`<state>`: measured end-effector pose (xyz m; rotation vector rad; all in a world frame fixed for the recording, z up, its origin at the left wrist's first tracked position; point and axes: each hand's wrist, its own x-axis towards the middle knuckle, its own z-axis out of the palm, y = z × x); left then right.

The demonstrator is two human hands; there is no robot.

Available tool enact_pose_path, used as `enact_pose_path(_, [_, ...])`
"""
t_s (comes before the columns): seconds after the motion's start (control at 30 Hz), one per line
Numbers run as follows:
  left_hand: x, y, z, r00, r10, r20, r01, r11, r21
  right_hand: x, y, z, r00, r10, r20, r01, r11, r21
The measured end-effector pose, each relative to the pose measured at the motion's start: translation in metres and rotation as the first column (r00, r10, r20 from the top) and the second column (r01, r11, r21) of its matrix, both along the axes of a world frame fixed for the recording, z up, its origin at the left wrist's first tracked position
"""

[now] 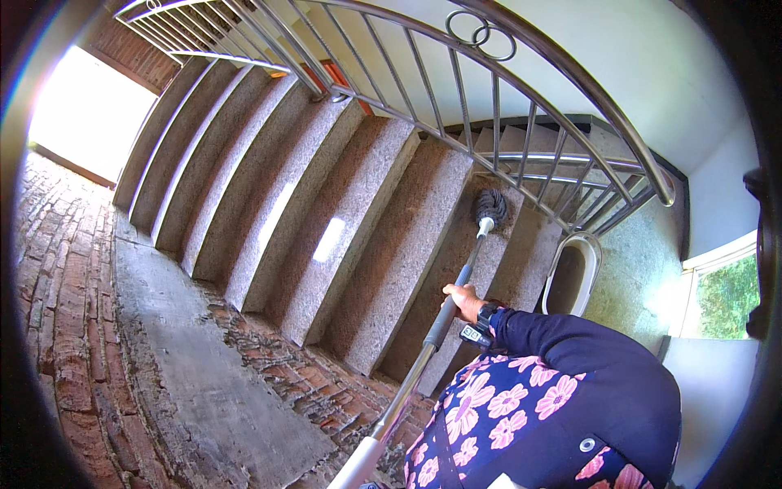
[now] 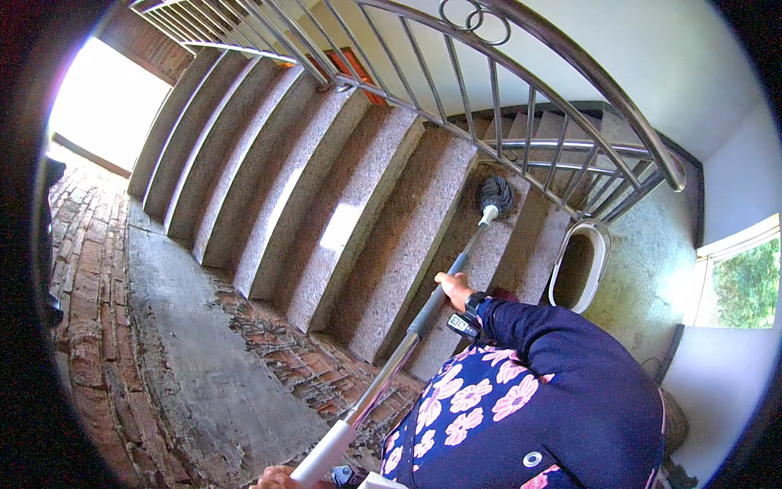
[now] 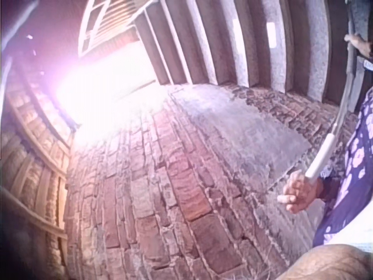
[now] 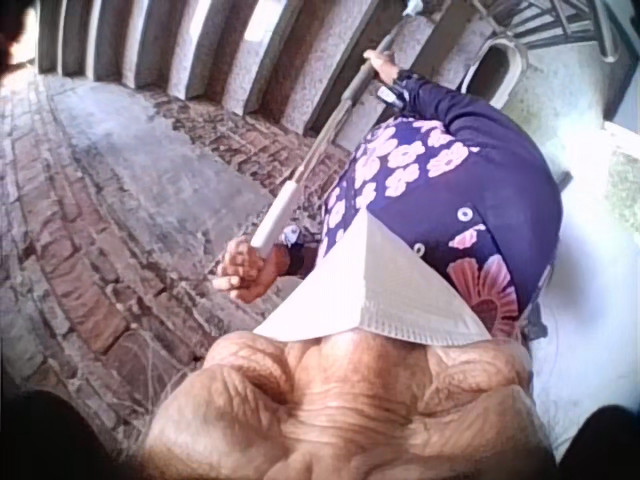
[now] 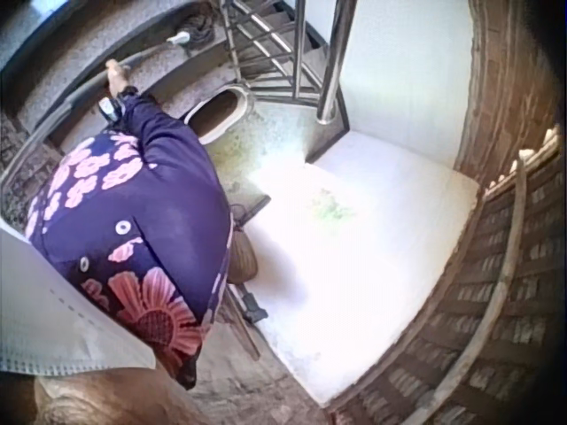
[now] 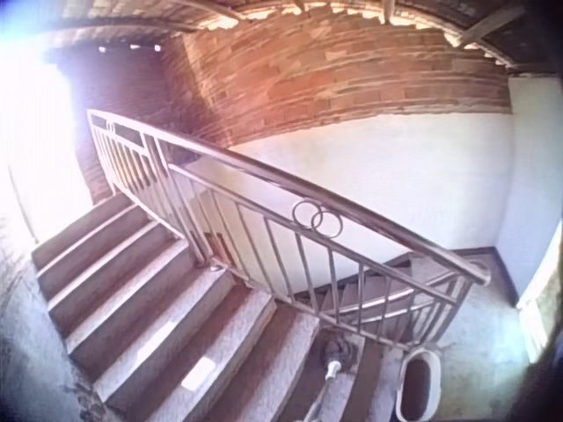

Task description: The person mops a spiral staircase using a mop and bucket. They repeatedly dip the mop into the bucket, wring it, and clean each step from top to bottom, then return to the bucket to repeat the process.

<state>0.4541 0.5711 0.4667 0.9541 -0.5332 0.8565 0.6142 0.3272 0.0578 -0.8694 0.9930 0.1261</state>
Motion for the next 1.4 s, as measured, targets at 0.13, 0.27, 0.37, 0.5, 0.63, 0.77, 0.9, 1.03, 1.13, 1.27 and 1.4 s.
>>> enact_pose_path(0.13, [0.014,-0.025,-0.017,0.980,0.171,-0.104,-0.171,0.985,0.006,0.028,-0.024,-0.014,0.995,0.101,0.015,-0.099,0.990,-0.105])
enact_pose_path(0.27, [0.027,-0.066,-0.053,0.977,0.174,-0.127,-0.137,0.957,0.257,0.086,-0.088,-0.024,0.995,0.098,0.028,-0.093,0.985,-0.146])
enact_pose_path(0.37, [0.026,-0.065,-0.059,0.983,0.072,-0.172,-0.015,0.950,0.312,0.090,-0.101,-0.031,0.997,0.062,0.050,-0.055,0.990,-0.128])
enact_pose_path(0.5, [0.020,-0.037,-0.040,0.969,0.067,-0.237,-0.052,0.996,0.067,0.072,-0.067,-0.021,0.989,0.032,0.143,-0.002,0.979,-0.206])
enact_pose_path(0.63, [0.020,-0.007,-0.001,0.998,0.025,-0.059,-0.027,0.999,-0.027,0.043,-0.018,0.010,0.996,-0.010,0.085,0.024,0.986,-0.166])
enact_pose_path(0.77, [0.017,0.017,0.035,0.997,0.031,-0.066,-0.027,0.997,0.072,0.006,0.043,0.028,0.997,0.075,-0.027,-0.079,0.975,-0.210])
enact_pose_path(0.9, [0.022,0.019,0.040,0.997,0.046,-0.066,-0.042,0.997,0.059,0.001,0.048,0.023,0.981,0.176,-0.077,-0.178,0.984,-0.024])
enact_pose_path(1.03, [0.029,-0.008,0.025,0.982,0.151,-0.113,-0.145,0.988,0.059,0.017,0.021,0.014,0.972,0.231,0.040,-0.198,0.898,-0.393])
enact_pose_path(1.13, [0.032,-0.036,-0.016,0.912,0.386,-0.137,-0.363,0.917,0.166,0.057,-0.021,-0.002,0.969,0.234,0.081,-0.205,0.941,-0.268])
enact_pose_path(1.27, [0.028,-0.049,-0.049,0.961,0.150,-0.234,-0.144,0.989,0.041,0.093,-0.047,-0.014,0.980,0.200,0.018,-0.200,0.979,-0.037])
enact_pose_path(1.4, [0.020,-0.033,-0.043,0.958,0.156,-0.240,-0.151,0.988,0.040,0.073,-0.033,-0.010,0.983,0.161,0.091,-0.152,0.984,-0.095])
